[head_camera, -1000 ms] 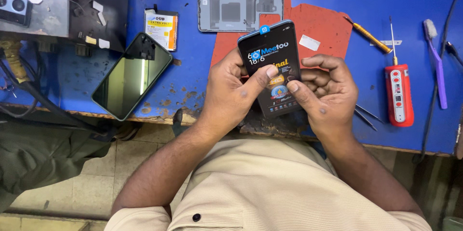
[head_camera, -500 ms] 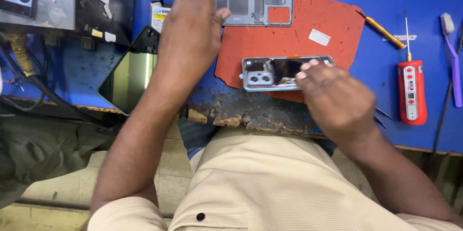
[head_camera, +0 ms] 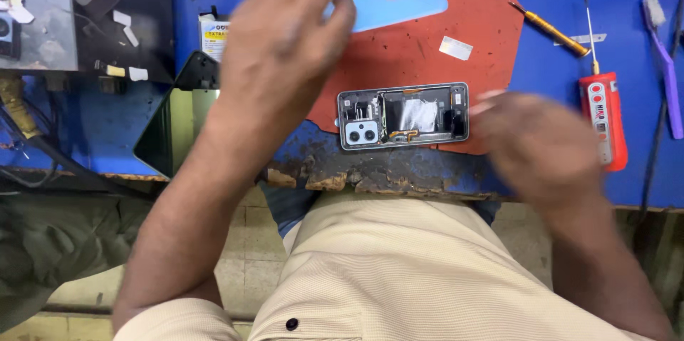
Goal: The person disassembles a smartphone, removes the camera module, and then reassembles the device using a screwdriver and a prying tool. The person also briefly handles a SIM card tray and a phone case.
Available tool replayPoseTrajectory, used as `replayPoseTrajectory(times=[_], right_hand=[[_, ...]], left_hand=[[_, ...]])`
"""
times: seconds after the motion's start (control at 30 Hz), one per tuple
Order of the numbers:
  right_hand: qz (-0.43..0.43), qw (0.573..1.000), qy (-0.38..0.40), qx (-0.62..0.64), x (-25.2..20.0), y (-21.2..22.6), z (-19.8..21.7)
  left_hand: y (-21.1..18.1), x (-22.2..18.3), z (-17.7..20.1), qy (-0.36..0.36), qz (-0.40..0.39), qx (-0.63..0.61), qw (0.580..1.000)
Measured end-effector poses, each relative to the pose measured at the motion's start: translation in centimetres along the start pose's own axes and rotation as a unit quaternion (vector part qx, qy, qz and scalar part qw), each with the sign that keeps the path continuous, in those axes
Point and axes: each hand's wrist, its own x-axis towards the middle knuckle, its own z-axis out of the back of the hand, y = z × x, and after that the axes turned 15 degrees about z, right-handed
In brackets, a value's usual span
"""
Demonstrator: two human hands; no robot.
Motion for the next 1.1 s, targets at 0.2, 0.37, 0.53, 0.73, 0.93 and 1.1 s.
replayPoseTrajectory(times=[0.2,0.37,0.53,0.73,0.93,1.1], right_hand=[[-0.186,0.968,0.043,-0.165,-3.9,-2.9,2.3],[-0.258,0.96,-0.04,-0.098,-9.4,-4.5,0.3],[-0.405,0.908,-0.081,0.067,-10.0,-5.5,0.3],[-0.186,0.973,0.011,0.138,-3.6,0.9,1.5],[-0.065,0.998,0.026,-0.005,1.4,2.9,1.0],[-0.035,0.995,0.018,-0.092,1.5,2.3,0.5]], left_hand=[[-0.7,-1.6,1.0,-0.049,0.244,-0.627,0.739],[-2.6,-3.0,-1.8,0.048,0.257,-0.841,0.474],[-5.0,-3.4,-4.0,0.06,0.232,-0.901,0.362],[-6.4,-4.3,-4.5,0.059,0.232,-0.895,0.376],[-5.9,-4.9,-3.1,0.073,0.21,-0.873,0.435],[-5.9,-5.2,-2.3,0.064,0.202,-0.869,0.448]])
